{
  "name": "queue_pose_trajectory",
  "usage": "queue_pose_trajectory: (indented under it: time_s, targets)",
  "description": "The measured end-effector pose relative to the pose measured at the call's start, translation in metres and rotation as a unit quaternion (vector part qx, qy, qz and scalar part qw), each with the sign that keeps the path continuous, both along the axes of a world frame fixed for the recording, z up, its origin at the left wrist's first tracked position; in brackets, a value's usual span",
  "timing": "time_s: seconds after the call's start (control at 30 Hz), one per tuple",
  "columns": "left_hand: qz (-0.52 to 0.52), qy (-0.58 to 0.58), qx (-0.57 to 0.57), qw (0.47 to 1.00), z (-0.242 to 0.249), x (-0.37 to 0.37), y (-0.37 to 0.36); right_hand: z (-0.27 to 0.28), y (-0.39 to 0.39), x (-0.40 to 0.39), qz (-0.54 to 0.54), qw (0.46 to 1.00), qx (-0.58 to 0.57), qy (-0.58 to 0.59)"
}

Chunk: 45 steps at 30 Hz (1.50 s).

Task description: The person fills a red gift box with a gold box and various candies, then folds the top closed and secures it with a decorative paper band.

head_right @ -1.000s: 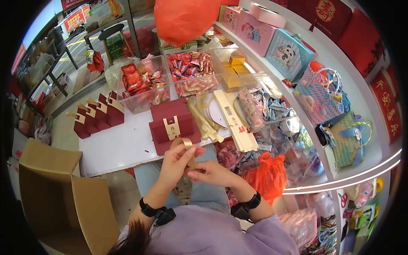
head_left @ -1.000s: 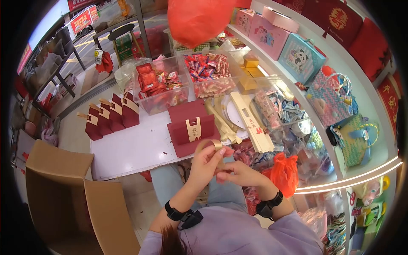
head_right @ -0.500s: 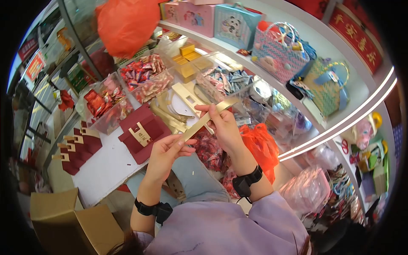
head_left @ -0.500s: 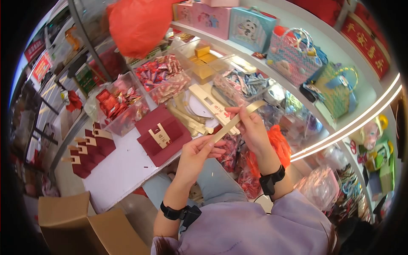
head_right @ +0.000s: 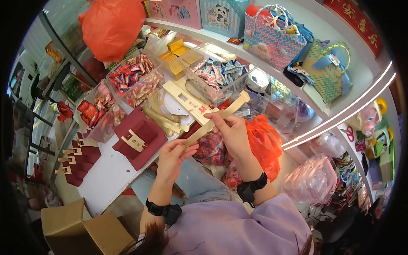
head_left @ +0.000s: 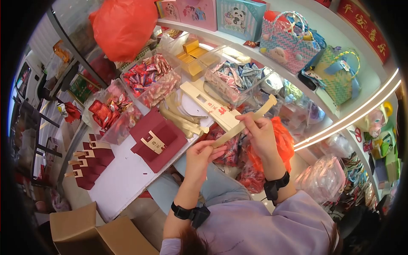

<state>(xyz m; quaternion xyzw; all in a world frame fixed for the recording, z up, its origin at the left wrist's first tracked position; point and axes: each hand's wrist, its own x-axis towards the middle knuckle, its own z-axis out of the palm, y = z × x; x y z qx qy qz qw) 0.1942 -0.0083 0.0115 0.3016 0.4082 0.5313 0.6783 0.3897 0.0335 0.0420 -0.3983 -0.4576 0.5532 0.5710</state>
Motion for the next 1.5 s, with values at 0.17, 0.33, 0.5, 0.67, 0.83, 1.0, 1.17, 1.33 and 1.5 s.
queue_pose_trajectory:
  time_s: [0.17, 0.33, 0.5, 0.67, 0.83, 1.0, 1.17, 1.33, 1.5]
  targets:
    - [-0.008, -0.062, -0.010, 0.998, 0.014, -0.009, -0.006, -0.012, 0.012, 0.003, 0.001, 1.000, -0.023, -0.021]
    - [0.008, -0.031, 0.011, 0.999, 0.019, -0.004, -0.008, -0.015, 0.012, -0.006, 0.016, 0.999, -0.030, -0.006]
    - [0.049, 0.144, 0.008, 0.988, 0.005, 0.000, -0.008, -0.017, 0.006, -0.009, 0.060, 0.994, -0.002, 0.089]
    - [-0.005, 0.076, 0.011, 0.997, 0.003, -0.006, -0.009, -0.022, 0.011, -0.009, 0.029, 0.996, 0.027, 0.084]
    - [-0.028, 0.089, 0.028, 0.995, 0.007, -0.008, -0.011, -0.034, 0.024, -0.013, -0.056, 0.979, 0.003, 0.195]
    - [-0.039, 0.239, -0.033, 0.970, 0.006, -0.023, -0.006, -0.036, 0.035, -0.002, -0.128, 0.959, 0.014, 0.254]
    - [-0.006, 0.333, 0.194, 0.923, 0.009, -0.033, 0.001, -0.024, 0.028, 0.023, 0.220, 0.975, -0.016, 0.029]
    - [-0.064, 0.086, 0.069, 0.992, 0.042, -0.036, 0.011, -0.013, 0.015, 0.006, 0.394, 0.913, 0.014, -0.108]
    - [-0.034, 0.132, 0.106, 0.985, 0.029, -0.042, 0.012, -0.010, 0.016, 0.010, 0.402, 0.905, -0.017, -0.136]
